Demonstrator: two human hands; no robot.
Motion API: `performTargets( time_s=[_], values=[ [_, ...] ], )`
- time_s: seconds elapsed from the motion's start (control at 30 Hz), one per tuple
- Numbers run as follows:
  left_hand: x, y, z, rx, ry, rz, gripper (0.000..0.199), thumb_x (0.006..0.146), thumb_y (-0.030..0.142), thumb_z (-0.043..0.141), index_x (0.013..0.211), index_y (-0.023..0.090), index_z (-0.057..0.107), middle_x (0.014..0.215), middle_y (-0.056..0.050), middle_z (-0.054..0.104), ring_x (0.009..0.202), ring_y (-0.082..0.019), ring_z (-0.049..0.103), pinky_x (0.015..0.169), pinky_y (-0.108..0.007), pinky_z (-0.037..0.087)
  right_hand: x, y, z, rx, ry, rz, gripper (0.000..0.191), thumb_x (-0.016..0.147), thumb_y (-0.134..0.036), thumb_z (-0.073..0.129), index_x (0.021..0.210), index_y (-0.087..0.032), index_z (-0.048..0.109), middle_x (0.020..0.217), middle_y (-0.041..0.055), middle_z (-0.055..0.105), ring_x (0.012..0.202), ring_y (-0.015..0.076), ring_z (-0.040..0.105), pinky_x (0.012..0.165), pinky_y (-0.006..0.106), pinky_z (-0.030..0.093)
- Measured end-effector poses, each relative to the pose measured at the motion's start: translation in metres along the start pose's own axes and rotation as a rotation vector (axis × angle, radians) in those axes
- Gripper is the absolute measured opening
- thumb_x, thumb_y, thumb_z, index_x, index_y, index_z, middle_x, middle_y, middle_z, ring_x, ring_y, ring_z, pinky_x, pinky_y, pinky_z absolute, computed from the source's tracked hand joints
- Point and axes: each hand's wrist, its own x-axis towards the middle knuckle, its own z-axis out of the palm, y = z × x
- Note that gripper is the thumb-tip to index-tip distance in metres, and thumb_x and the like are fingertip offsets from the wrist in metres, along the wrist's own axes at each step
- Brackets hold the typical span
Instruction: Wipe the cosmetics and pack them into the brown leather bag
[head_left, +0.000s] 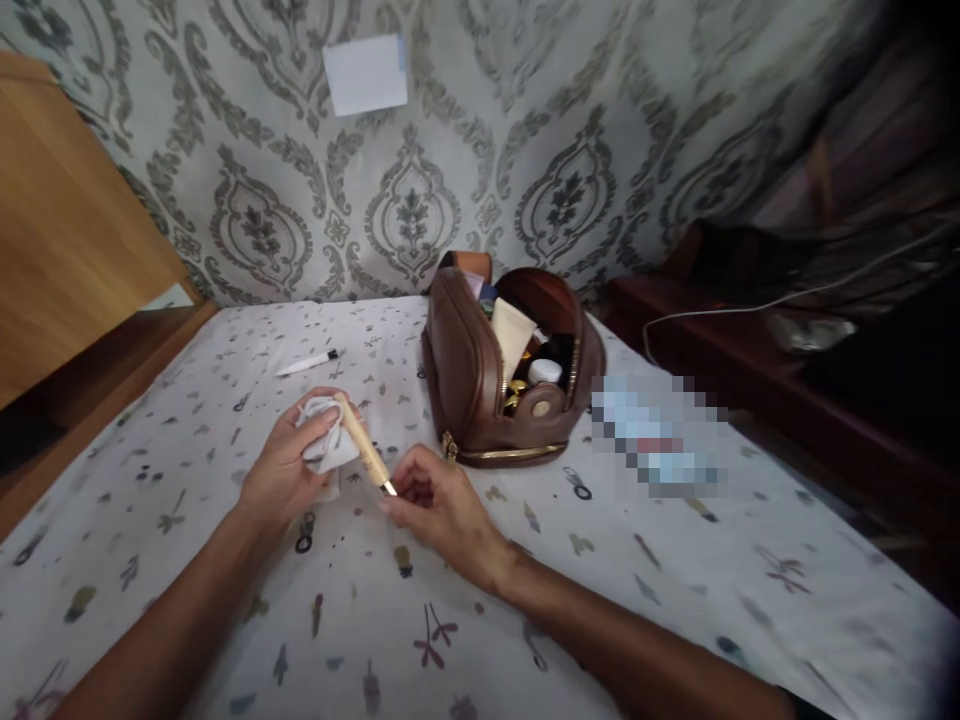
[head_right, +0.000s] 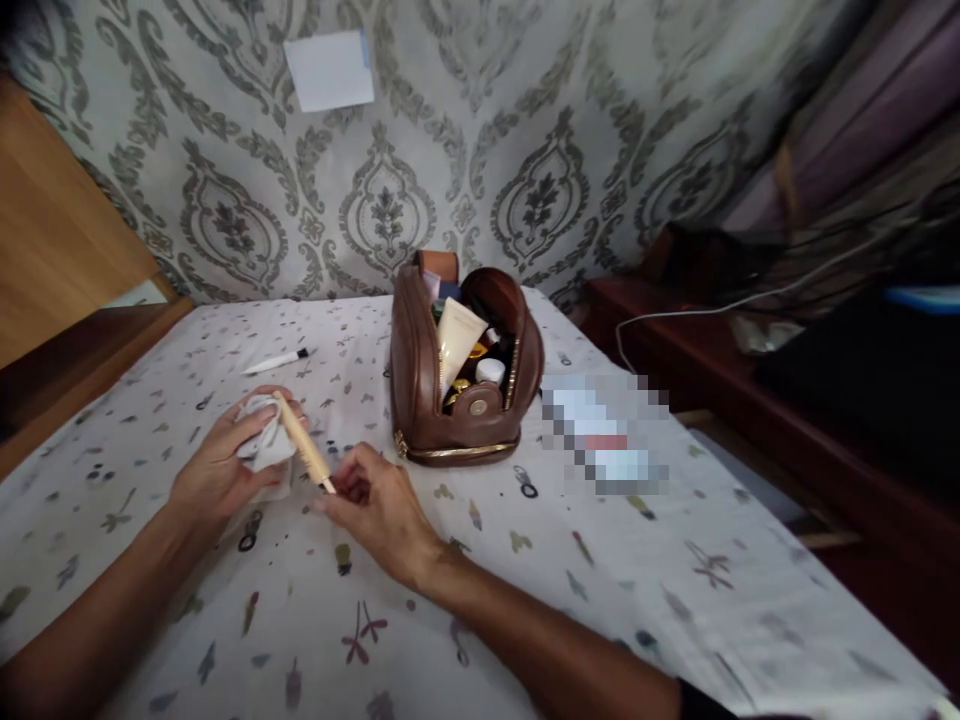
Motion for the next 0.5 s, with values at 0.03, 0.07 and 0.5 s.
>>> performTargets(
  time_s=[0.03, 0.07, 0.5],
  values=[
    [0.000, 0.000, -0.002, 0.000, -0.007, -0.004, 0.048, 0.052, 0.031, 0.094, 0.089, 0.019, 0.066, 0.073, 0.000, 0.072, 0.064, -0.014, 0.067, 0.053, -0.019, 0.051, 0.000, 0.000, 0.000, 0.088, -0.026, 0.017, 0.034, 0.072, -0.041, 0.081, 0.077, -0.021, 0.054, 0.070, -0.0055, 0.058, 0.063, 0.0106, 0.056, 0.059, 0.023, 0.042],
    [-0.001, 0.000, -0.003, 0.008, -0.022, -0.019, 0.052, 0.051, 0.033, 0.095, 0.092, 0.018, 0.067, 0.074, -0.001, 0.072, 0.063, -0.015, 0.067, 0.051, -0.019, 0.051, 0.001, 0.000, 0.001, 0.166, -0.055, 0.035, 0.040, 0.069, -0.047, 0.083, 0.074, -0.020, 0.053, 0.069, -0.0054, 0.058, 0.062, 0.0107, 0.058, 0.057, 0.023, 0.042],
    [-0.001, -0.014, -0.005, 0.058, -0.295, -0.099, 0.047, 0.063, 0.037, 0.091, 0.100, 0.017, 0.070, 0.085, -0.007, 0.076, 0.063, -0.019, 0.069, 0.057, -0.029, 0.058, 0.007, -0.008, -0.002, 0.490, -0.107, 0.084, 0.048, 0.068, -0.056, 0.085, 0.088, -0.016, 0.067, 0.072, -0.0030, 0.065, 0.056, 0.0081, 0.061, 0.052, 0.021, 0.041]
  ],
)
